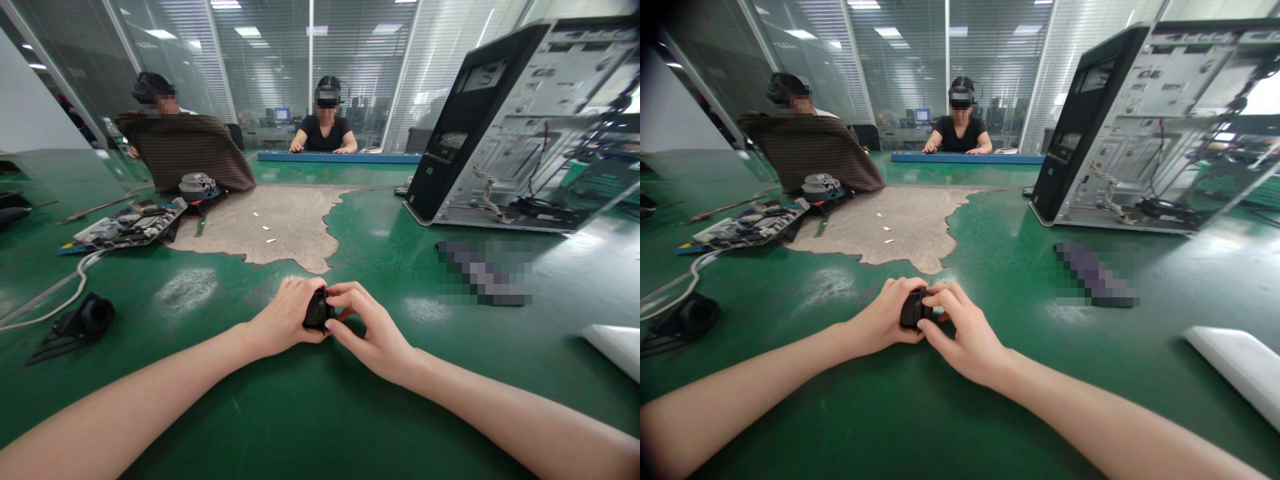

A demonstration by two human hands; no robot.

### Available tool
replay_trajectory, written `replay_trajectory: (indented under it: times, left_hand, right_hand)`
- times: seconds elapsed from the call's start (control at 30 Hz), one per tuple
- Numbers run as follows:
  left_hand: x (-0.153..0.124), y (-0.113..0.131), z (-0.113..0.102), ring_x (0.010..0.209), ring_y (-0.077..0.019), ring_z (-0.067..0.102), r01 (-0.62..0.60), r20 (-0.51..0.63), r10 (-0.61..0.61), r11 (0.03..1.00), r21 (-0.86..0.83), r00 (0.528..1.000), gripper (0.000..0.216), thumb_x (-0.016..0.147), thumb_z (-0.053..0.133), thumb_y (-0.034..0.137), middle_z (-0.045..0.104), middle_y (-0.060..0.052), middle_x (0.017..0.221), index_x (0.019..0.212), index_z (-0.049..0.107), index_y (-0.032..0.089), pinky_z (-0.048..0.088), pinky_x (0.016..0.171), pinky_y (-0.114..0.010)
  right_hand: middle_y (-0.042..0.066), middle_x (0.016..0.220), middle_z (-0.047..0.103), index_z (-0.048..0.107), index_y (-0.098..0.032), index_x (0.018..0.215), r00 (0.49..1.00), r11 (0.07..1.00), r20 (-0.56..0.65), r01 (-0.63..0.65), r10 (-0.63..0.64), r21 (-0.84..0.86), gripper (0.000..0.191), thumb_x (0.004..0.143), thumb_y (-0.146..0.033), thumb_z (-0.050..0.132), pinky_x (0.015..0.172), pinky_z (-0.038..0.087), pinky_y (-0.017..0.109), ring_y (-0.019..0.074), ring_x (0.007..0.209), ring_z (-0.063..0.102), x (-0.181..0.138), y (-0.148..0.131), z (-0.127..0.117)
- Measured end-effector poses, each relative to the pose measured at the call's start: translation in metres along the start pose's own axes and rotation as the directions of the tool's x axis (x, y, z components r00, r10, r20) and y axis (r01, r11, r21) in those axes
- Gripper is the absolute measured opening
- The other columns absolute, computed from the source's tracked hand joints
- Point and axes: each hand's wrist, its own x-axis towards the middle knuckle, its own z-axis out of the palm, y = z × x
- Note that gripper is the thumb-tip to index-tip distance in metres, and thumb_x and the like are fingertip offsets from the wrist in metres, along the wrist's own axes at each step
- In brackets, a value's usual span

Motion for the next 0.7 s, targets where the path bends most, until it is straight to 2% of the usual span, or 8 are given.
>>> replay_trajectory:
  times: [0.1, 0.27, 0.4, 0.47, 0.63, 0.7]
  left_hand:
    - [0.0008, 0.0001, 0.0004, 0.088, -0.0220, 0.048, 0.000, -0.007, 0.000, 1.000, -0.006, 1.000, 0.054, 0.068, 0.061, 0.031, 0.049, -0.005, 0.099, 0.110, 0.029, 0.019, 0.033, 0.076, -0.035]
    - [0.0010, -0.0007, 0.0012, 0.089, -0.0228, 0.048, 0.000, -0.008, 0.000, 1.000, -0.013, 1.000, 0.056, 0.068, 0.062, 0.032, 0.050, -0.005, 0.100, 0.112, 0.028, 0.020, 0.034, 0.077, -0.036]
    - [0.0003, -0.0012, 0.0013, 0.089, -0.0227, 0.048, -0.002, -0.013, 0.002, 1.000, -0.004, 1.000, 0.056, 0.068, 0.061, 0.032, 0.050, -0.006, 0.099, 0.112, 0.028, 0.019, 0.034, 0.077, -0.035]
    - [0.0000, -0.0013, 0.0011, 0.089, -0.0225, 0.047, -0.004, -0.013, 0.004, 1.000, -0.001, 1.000, 0.055, 0.068, 0.061, 0.031, 0.049, -0.006, 0.099, 0.111, 0.029, 0.019, 0.034, 0.077, -0.035]
    - [0.0000, -0.0009, 0.0004, 0.088, -0.0218, 0.048, -0.008, -0.015, 0.007, 1.000, -0.007, 1.000, 0.054, 0.068, 0.061, 0.030, 0.049, -0.005, 0.098, 0.111, 0.030, 0.019, 0.034, 0.076, -0.034]
    - [0.0003, -0.0006, 0.0003, 0.088, -0.0219, 0.048, -0.006, -0.017, 0.006, 1.000, -0.008, 1.000, 0.054, 0.068, 0.061, 0.031, 0.050, -0.005, 0.098, 0.111, 0.030, 0.020, 0.033, 0.076, -0.035]
  right_hand:
    - [0.007, 0.107, 0.048, 0.049, -0.022, 0.096, 1.000, 1.000, -0.012, 0.004, -0.003, 0.024, 0.018, 0.080, -0.014, 0.051, 0.072, 0.052, 0.030, 0.0170, 0.095, 0.052, 0.0005, 0.0006, 0.0003]
    - [0.008, 0.107, 0.049, 0.043, -0.021, 0.110, 0.995, 0.991, 0.000, -0.104, 0.104, 0.087, 0.034, 0.078, -0.015, 0.053, 0.070, 0.053, 0.029, 0.0183, 0.101, 0.050, 0.0018, 0.0035, 0.0025]
    - [0.006, 0.100, 0.053, 0.043, -0.021, 0.109, 0.985, 0.980, 0.061, -0.168, 0.163, 0.102, 0.030, 0.080, -0.017, 0.051, 0.067, 0.053, 0.029, 0.0163, 0.091, 0.055, 0.0017, 0.0043, 0.0026]
    - [0.005, 0.096, 0.054, 0.043, -0.021, 0.107, 0.986, 0.982, 0.067, -0.157, 0.151, 0.104, 0.028, 0.080, -0.017, 0.051, 0.067, 0.053, 0.028, 0.0155, 0.089, 0.056, 0.0012, 0.0036, 0.0021]
    - [0.006, 0.107, 0.048, 0.049, -0.021, 0.099, 1.000, 0.999, 0.003, -0.019, 0.019, 0.037, 0.021, 0.079, -0.016, 0.052, 0.073, 0.052, 0.029, 0.0162, 0.095, 0.051, 0.0002, 0.0016, 0.0008]
    - [0.006, 0.107, 0.048, 0.049, -0.022, 0.099, 1.000, 0.999, -0.002, -0.013, 0.013, 0.037, 0.020, 0.080, -0.016, 0.052, 0.072, 0.052, 0.029, 0.0165, 0.095, 0.051, 0.0002, 0.0021, 0.0010]
